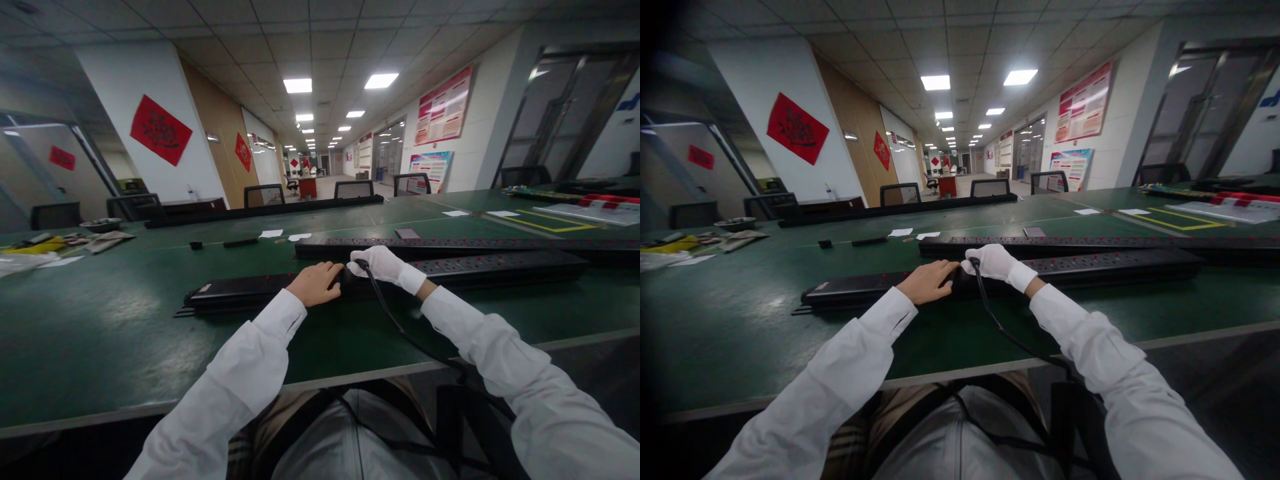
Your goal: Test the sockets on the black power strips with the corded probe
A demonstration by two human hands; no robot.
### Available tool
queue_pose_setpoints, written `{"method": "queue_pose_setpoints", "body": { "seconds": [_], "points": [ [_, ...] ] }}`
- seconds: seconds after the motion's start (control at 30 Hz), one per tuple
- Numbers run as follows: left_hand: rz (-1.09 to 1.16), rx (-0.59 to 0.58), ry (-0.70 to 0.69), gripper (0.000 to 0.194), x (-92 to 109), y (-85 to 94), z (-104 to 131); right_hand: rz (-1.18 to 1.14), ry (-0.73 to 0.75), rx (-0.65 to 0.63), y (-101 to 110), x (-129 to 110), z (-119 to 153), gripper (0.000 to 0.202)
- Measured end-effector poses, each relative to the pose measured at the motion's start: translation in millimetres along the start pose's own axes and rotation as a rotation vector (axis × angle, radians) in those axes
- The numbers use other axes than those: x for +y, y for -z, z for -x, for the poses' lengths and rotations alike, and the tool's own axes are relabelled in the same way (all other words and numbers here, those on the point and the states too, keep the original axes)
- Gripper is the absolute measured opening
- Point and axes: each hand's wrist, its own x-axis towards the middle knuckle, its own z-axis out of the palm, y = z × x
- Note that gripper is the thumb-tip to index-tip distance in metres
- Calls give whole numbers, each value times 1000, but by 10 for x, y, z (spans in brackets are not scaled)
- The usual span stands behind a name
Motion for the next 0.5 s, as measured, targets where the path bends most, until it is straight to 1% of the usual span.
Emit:
{"method": "queue_pose_setpoints", "body": {
  "seconds": [0.27, 0.5],
  "points": [
    [-16, -13, -9, 53, 18, 7, 2, -4, 8, 19, -38, 36, -4, 33],
    [-32, -7, -12, 57, 21, -20, -4, -5, 9, 12, -28, 26, -6, 34]
  ]
}}
